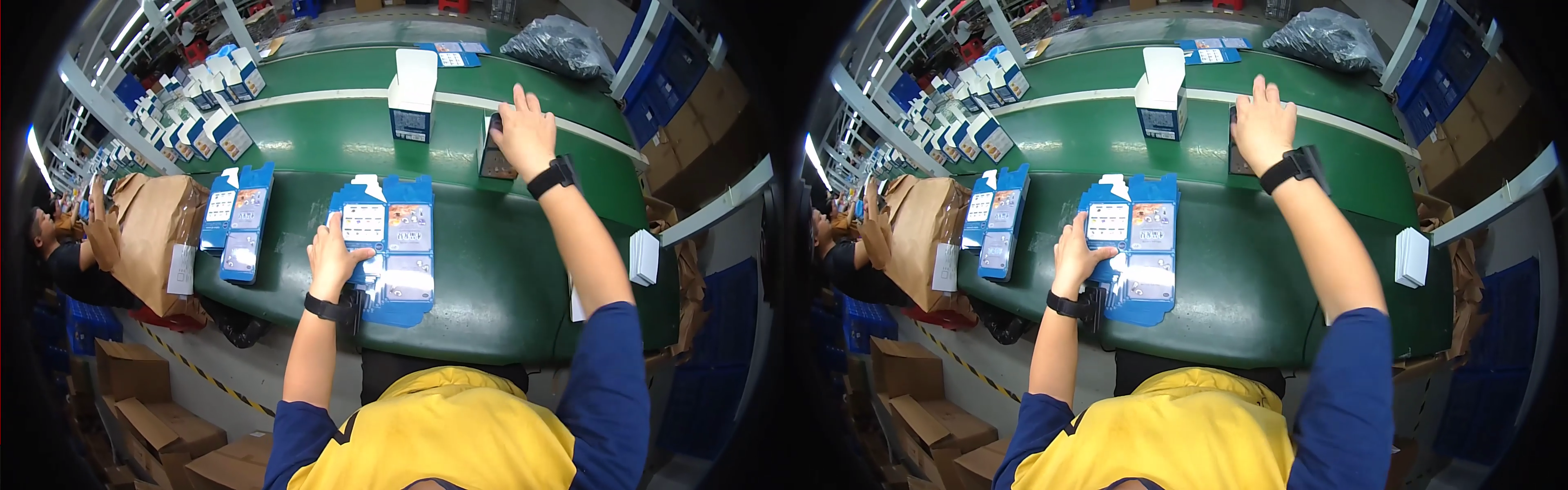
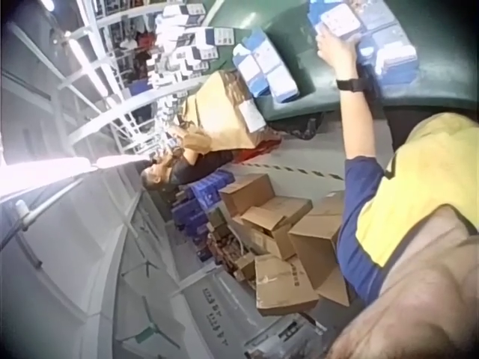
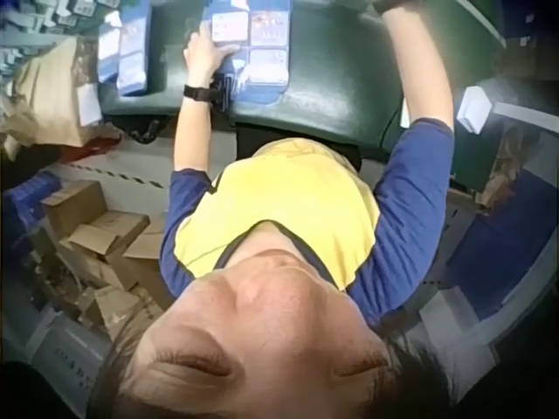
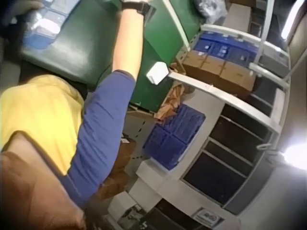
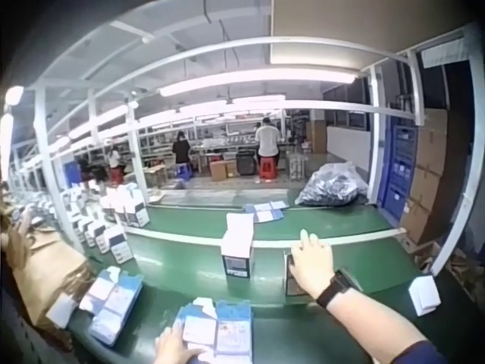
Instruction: Assembling, folding, and packing cardboard boxes with paper inserts on an industrial assembly line.
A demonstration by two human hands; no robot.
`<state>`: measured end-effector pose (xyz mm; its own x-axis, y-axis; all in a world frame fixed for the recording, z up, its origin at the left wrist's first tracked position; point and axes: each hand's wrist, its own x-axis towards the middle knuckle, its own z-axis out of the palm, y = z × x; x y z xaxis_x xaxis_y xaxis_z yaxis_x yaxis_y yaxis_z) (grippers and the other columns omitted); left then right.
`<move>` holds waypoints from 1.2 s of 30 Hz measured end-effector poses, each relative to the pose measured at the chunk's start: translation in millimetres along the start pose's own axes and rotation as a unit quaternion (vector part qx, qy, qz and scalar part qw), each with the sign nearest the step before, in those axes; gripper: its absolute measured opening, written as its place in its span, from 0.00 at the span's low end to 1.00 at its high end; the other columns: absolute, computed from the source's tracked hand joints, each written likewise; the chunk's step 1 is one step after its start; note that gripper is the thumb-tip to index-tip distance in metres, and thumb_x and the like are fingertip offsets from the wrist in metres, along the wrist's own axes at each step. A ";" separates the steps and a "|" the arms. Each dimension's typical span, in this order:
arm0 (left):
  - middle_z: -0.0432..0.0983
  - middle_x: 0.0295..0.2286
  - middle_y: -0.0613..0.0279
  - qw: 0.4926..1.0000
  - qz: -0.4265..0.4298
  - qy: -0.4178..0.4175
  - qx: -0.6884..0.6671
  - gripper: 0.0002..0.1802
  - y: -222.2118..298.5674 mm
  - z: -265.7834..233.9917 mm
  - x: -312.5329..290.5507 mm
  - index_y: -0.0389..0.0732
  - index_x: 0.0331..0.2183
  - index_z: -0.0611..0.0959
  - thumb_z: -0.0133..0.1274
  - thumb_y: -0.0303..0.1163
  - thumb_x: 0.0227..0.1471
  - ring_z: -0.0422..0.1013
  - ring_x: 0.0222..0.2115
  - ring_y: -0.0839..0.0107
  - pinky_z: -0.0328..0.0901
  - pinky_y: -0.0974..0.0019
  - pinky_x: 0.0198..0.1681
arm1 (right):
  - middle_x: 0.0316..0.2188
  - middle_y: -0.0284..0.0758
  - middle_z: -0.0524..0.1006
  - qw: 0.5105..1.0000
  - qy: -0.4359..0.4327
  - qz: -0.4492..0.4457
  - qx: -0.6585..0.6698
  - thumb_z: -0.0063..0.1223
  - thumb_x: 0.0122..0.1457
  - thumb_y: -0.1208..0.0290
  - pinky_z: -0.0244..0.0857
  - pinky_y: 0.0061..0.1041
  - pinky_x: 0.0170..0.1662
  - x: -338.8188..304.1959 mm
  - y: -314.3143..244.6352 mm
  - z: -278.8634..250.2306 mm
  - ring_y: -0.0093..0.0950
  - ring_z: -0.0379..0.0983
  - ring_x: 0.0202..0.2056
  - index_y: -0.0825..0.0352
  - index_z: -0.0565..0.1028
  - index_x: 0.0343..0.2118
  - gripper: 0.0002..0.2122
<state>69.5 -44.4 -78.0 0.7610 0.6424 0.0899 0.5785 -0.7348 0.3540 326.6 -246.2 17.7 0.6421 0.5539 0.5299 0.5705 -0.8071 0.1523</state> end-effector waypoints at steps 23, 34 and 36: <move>0.66 0.35 0.52 0.998 -0.011 0.066 0.002 0.48 2.2 4.2 -24.5 0.39 0.53 0.67 0.69 0.40 0.28 0.65 0.39 0.56 0.58 0.58 0.42 | 0.62 0.30 0.55 0.910 -0.185 -0.363 0.084 0.51 0.49 0.77 0.67 0.35 0.45 107.1 48.1 27.1 0.39 0.73 0.39 0.65 0.74 0.44 0.16; 0.74 0.38 0.59 0.856 -0.017 -0.002 -0.517 0.22 7.3 -5.6 -11.8 0.33 0.42 0.70 0.58 0.19 0.43 0.69 0.41 0.73 0.63 0.71 0.46 | 0.60 0.33 0.59 0.966 0.017 -0.232 0.116 0.52 0.47 0.79 0.42 0.53 0.60 47.8 50.7 8.2 0.34 0.52 0.61 0.51 0.69 0.53 0.27; 0.74 0.39 0.58 0.812 -0.010 -0.028 -0.583 0.21 19.5 -25.8 -26.7 0.33 0.42 0.70 0.57 0.18 0.44 0.69 0.41 0.73 0.64 0.70 0.45 | 0.56 0.45 0.64 0.884 0.008 -0.117 0.452 0.52 0.54 0.73 0.52 0.40 0.58 -3.9 14.9 -17.1 0.38 0.61 0.57 0.62 0.62 0.57 0.26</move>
<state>52.9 -70.3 -49.5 0.7856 0.6173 0.0427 -0.0549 0.0008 0.9985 323.9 -263.9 32.1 0.4500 0.6754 0.5843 0.8672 -0.1743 -0.4664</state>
